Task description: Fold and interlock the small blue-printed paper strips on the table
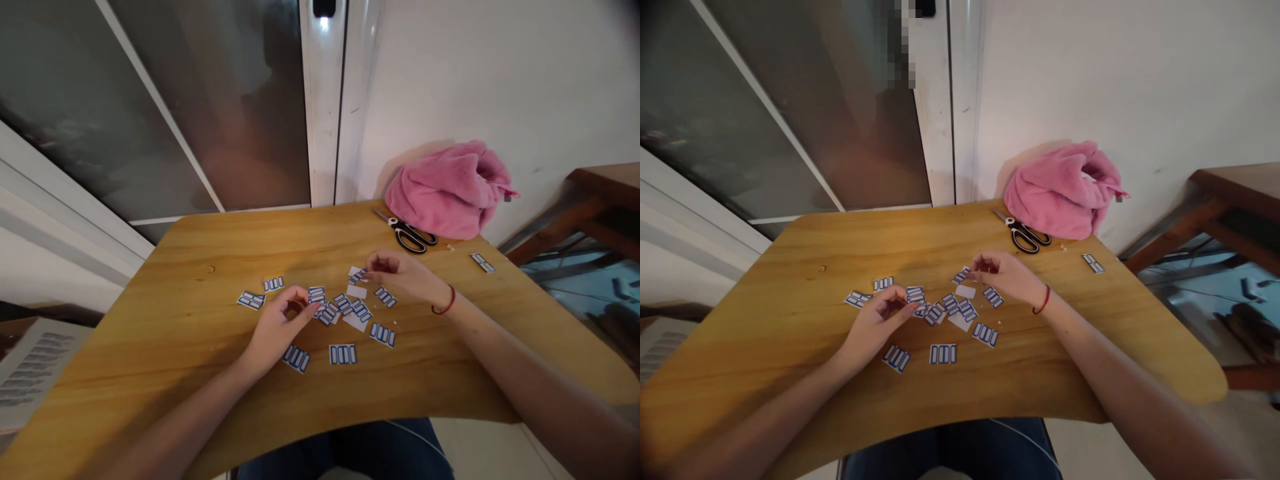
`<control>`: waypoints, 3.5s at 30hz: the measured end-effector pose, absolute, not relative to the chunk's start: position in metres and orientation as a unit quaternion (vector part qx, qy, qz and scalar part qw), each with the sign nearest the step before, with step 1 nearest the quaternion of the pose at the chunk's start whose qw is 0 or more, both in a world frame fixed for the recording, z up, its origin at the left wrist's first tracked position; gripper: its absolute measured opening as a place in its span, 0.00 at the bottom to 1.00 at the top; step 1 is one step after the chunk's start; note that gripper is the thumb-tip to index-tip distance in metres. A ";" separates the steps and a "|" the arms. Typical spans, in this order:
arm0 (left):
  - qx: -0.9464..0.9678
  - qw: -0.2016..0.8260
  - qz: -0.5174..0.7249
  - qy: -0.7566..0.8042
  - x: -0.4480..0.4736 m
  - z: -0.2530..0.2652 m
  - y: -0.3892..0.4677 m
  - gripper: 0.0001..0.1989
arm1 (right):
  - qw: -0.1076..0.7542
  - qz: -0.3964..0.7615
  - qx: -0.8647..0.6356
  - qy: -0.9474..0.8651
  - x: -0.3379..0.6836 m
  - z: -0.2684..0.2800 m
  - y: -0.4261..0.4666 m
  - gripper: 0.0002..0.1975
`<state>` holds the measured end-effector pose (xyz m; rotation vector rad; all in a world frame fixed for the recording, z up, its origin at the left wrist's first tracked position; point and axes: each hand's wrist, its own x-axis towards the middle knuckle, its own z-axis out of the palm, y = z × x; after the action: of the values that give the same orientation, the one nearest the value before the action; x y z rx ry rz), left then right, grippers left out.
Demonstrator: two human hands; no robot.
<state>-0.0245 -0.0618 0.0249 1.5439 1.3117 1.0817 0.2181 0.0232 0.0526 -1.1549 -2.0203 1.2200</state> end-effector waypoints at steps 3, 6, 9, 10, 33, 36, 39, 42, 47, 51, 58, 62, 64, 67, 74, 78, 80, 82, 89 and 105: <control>0.596 0.447 0.431 0.510 -0.023 0.023 -0.061 0.10 | 0.281 0.514 -0.388 -0.711 0.207 0.052 0.012 0.15; 0.581 0.482 0.431 0.495 -0.020 0.021 -0.061 0.10 | 0.285 0.559 -0.354 -0.693 0.190 0.046 -0.002 0.16; 0.593 0.473 0.430 0.490 -0.019 0.021 -0.061 0.09 | 0.300 0.542 -0.353 -0.701 0.179 0.039 -0.012 0.15; 0.599 0.465 0.429 0.491 -0.019 0.020 -0.062 0.08 | 0.305 0.536 -0.356 -0.701 0.177 0.037 -0.014 0.14; 0.564 0.532 0.419 0.473 -0.016 0.025 -0.063 0.11 | 0.318 0.415 -0.379 -0.763 0.178 0.040 -0.021 0.11; 0.570 0.508 0.423 0.488 -0.019 0.024 -0.062 0.10 | 0.361 0.358 -0.427 -0.748 0.194 0.045 -0.002 0.13; 0.580 0.483 0.435 0.492 -0.022 0.024 -0.061 0.09 | 0.309 0.278 -0.480 -0.773 0.212 0.045 0.017 0.14; 0.584 0.475 0.439 0.491 -0.023 0.024 -0.060 0.09 | 0.173 0.261 -0.474 -0.823 0.218 0.041 0.023 0.16; 0.590 0.470 0.431 0.496 -0.023 0.026 -0.061 0.08 | 0.118 0.231 -0.480 -0.838 0.209 0.028 0.017 0.14; 0.591 0.464 0.433 0.498 -0.022 0.026 -0.060 0.08 | 0.129 0.265 -0.470 -0.832 0.206 0.022 0.019 0.11; 0.616 0.450 0.411 0.499 -0.024 0.017 -0.061 0.07 | 0.167 0.316 -0.449 -0.819 0.205 0.026 0.017 0.09; 0.640 0.436 0.392 0.497 -0.024 0.015 -0.064 0.07 | 0.186 0.375 -0.415 -0.807 0.204 0.029 0.016 0.11; 0.645 0.439 0.386 0.492 -0.023 0.015 -0.065 0.06 | 0.217 0.353 -0.416 -0.809 0.204 0.030 0.017 0.10; 0.650 0.449 0.376 0.485 -0.022 0.016 -0.066 0.06 | 0.249 0.310 -0.420 -0.816 0.203 0.030 0.017 0.08; 0.652 0.455 0.370 0.481 -0.023 0.015 -0.067 0.06 | 0.204 0.259 -0.398 -0.856 0.206 0.026 0.018 0.09; 0.644 0.450 0.374 0.492 -0.023 0.016 -0.067 0.07 | 0.161 0.238 -0.393 -0.874 0.213 0.032 0.019 0.14; 0.639 0.452 0.377 0.495 -0.023 0.016 -0.066 0.06 | 0.169 0.235 -0.408 -0.866 0.215 0.036 0.020 0.16; 0.636 0.457 0.378 0.494 -0.023 0.016 -0.066 0.06 | 0.193 0.238 -0.421 -0.853 0.216 0.037 0.021 0.16; 0.633 0.457 0.380 0.496 -0.023 0.018 -0.065 0.07 | 0.227 0.201 -0.465 -0.832 0.208 0.028 0.020 0.10; 0.619 0.459 0.395 0.501 -0.022 0.020 -0.062 0.08 | 0.186 0.193 -0.405 -0.874 0.203 0.028 0.018 0.06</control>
<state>-0.0222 -0.0622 0.0202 1.5238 1.2342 0.9718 0.2033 0.0181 0.0280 -1.1415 -2.4611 0.5427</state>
